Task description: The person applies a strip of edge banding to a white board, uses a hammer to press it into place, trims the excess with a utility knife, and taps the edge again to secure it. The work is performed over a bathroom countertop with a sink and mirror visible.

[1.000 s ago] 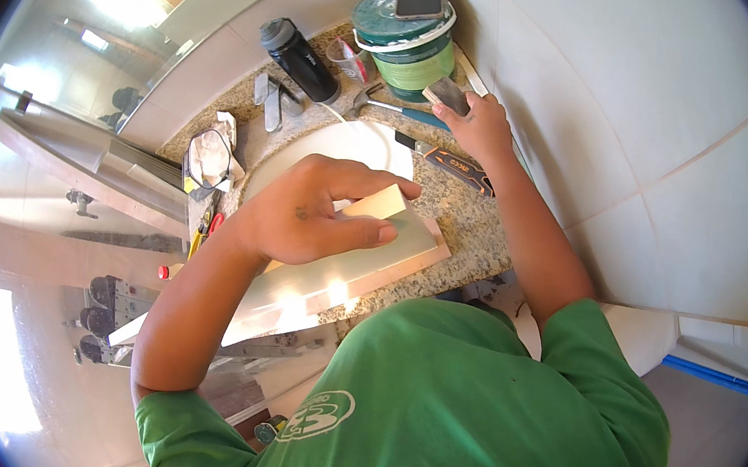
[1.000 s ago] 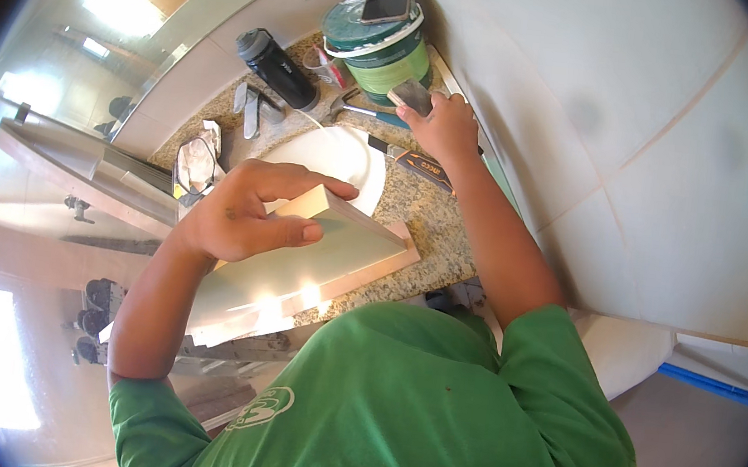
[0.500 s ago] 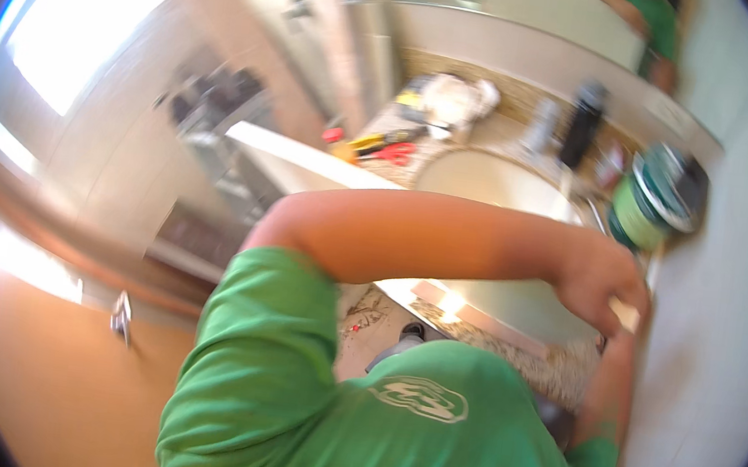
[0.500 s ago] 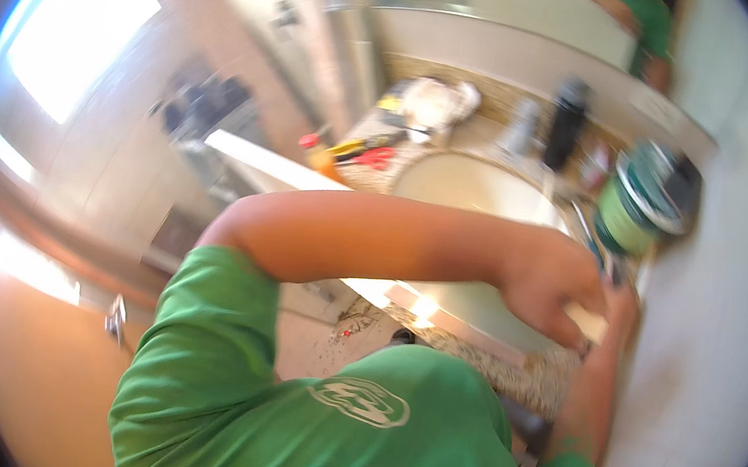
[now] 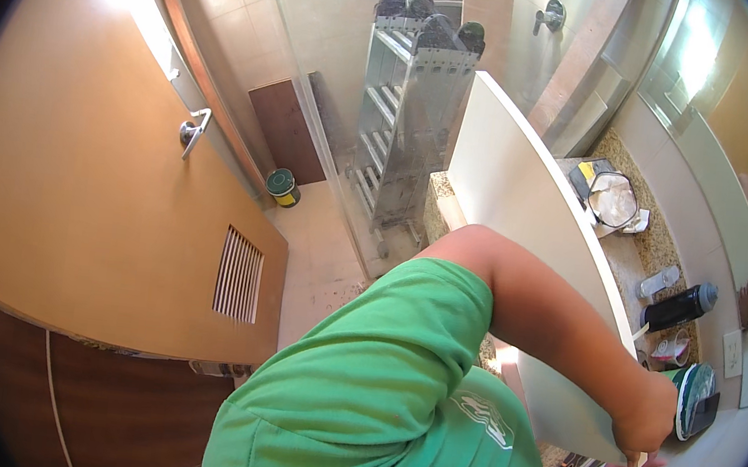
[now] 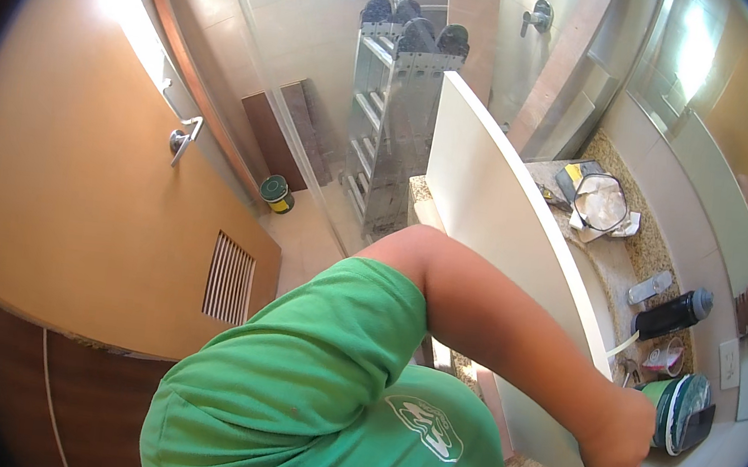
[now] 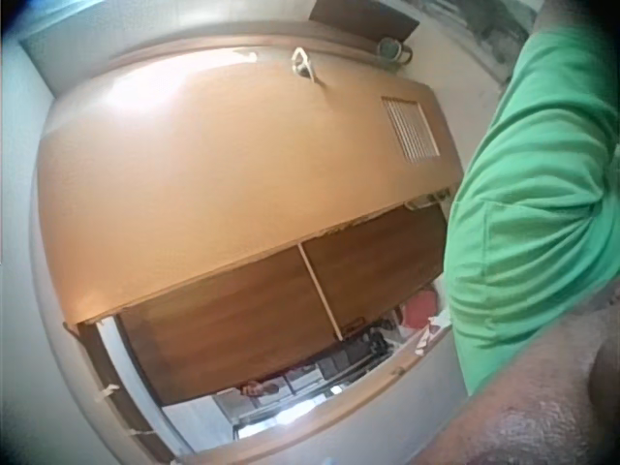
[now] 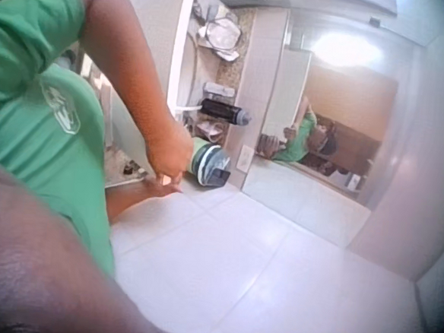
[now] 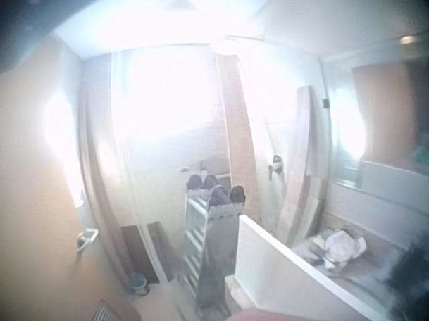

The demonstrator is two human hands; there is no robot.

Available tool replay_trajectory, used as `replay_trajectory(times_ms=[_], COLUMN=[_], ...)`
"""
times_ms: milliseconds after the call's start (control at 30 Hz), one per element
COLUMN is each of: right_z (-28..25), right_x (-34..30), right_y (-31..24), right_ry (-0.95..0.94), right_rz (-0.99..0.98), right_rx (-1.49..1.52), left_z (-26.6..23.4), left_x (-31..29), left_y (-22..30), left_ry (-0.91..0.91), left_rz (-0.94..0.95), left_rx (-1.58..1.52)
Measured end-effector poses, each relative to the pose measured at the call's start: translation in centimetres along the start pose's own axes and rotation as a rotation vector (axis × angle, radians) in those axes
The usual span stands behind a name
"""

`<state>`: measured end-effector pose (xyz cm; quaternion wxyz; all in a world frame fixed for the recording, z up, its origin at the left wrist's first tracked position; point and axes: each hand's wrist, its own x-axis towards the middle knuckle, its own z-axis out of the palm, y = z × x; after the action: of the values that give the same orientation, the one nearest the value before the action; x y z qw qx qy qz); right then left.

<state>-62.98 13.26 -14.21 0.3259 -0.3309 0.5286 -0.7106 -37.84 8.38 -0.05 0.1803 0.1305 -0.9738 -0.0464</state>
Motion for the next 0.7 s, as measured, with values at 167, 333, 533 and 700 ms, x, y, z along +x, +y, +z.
replay_trajectory(times_ms=[167,333,533,700], right_z=[0.8,2.1,3.5,3.3], right_x=[-1.6,-3.5,-4.1,-3.6], right_y=[-4.5,-7.2,-9.4,-10.4], right_ry=[-0.871,-0.867,-0.868,-0.894], right_rz=[-0.150,-0.367,-0.417,-0.407], right_rx=[0.257,-0.082,-0.219,-0.317], left_z=[-2.0,-4.2,-4.8,-6.4], left_x=[-4.7,-10.7,-15.8,-21.3], left_y=[-0.4,-1.4,-3.7,-7.0], left_ry=[0.012,0.144,0.289,0.433], left_rz=[-0.235,-0.329,-0.332,-0.443], left_rx=[-0.011,0.041,0.166,0.272])
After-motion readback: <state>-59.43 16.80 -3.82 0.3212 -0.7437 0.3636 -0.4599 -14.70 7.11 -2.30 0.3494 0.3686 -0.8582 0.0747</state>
